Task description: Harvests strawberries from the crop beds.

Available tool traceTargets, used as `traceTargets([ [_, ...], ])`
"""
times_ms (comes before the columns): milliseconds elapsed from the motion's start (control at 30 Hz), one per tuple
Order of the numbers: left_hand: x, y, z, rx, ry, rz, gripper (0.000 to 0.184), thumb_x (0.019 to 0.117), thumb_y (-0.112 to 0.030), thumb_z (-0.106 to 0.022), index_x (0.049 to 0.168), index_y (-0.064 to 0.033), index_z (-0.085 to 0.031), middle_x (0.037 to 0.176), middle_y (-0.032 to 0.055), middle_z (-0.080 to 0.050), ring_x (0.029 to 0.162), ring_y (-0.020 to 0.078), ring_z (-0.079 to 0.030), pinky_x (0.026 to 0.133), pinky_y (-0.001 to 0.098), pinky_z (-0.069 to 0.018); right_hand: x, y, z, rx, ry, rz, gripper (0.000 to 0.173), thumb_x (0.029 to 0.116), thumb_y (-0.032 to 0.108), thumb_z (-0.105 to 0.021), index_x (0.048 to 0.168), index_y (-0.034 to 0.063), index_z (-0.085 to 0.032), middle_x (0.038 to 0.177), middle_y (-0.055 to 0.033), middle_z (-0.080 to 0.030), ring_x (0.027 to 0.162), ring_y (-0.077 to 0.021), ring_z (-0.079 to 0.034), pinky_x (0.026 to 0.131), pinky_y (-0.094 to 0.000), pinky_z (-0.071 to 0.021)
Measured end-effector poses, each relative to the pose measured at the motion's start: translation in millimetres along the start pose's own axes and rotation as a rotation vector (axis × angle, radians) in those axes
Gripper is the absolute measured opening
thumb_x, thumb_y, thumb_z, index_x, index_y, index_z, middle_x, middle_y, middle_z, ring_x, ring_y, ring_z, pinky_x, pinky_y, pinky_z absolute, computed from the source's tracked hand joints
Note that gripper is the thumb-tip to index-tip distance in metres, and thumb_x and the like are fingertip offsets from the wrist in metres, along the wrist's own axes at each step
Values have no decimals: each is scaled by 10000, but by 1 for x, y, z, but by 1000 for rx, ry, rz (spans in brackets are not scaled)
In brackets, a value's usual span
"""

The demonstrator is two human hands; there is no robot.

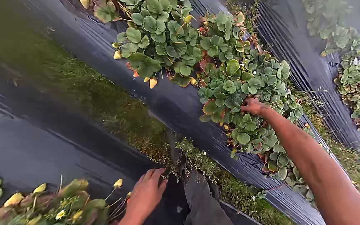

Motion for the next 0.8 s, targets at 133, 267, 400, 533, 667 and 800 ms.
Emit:
traceTargets([
  [133,14,130,18,-33,-172,329,361,955,-118,-660,1300,-12,-649,1342,279,-600,1181,463,-627,981,654,-504,-31,2,-7,888,-175,202,158,1016,109,-494,953,48,-625,637,9,-569,473,-64,-484,454,-227,-435],
  [267,-14,175,15,-45,-277,420,341,931,-87,-646,1253,25,-655,1321,301,-596,1230,480,-585,1020,651,-475,-54,8,-5,1230,-349,233,150,1003,84,-457,980,106,-603,809,-31,-648,489,-79,-497,433,-233,-443],
  [400,-24,189,4,5,-189,419,409,925,-126,-650,1307,18,-625,1394,306,-551,1233,500,-586,989,659,-496,-36,0,6,659,-475,64,312,1027,148,-590,1322,46,-584,1035,-104,-710,629,-127,-575,549,-308,-479],
  [533,-26,198,-16,51,-70,511,614,876,-159,-738,1436,-29,-525,1408,311,-550,1209,515,-605,962,680,-508,-24,57,42,85,-658,267,336,990,193,-635,1295,52,-646,1202,-170,-673,1083,-301,-669,945,-516,-546],
  [667,-15,166,-11,85,24,625,732,898,-193,-739,1543,-96,-406,1413,252,-579,1212,453,-630,989,623,-515,12,93,63,-292,-488,61,510,963,295,-676,1386,37,-557,1305,-304,-599,1173,-503,-612,923,-710,-491],
  [800,-31,184,-7,73,68,697,735,896,-216,-719,1552,-146,-396,1382,200,-618,1186,408,-656,984,612,-529,31,106,30,164,-417,17,417,1006,335,-555,1304,42,-551,1028,-241,-633,828,-372,-636,701,-586,-521],
])
Point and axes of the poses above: each hand's wrist, its own x-axis towards the middle knuckle, its own z-axis out of the back of the hand, y = z × x, the point moved 9 cm from there along x, towards the middle knuckle
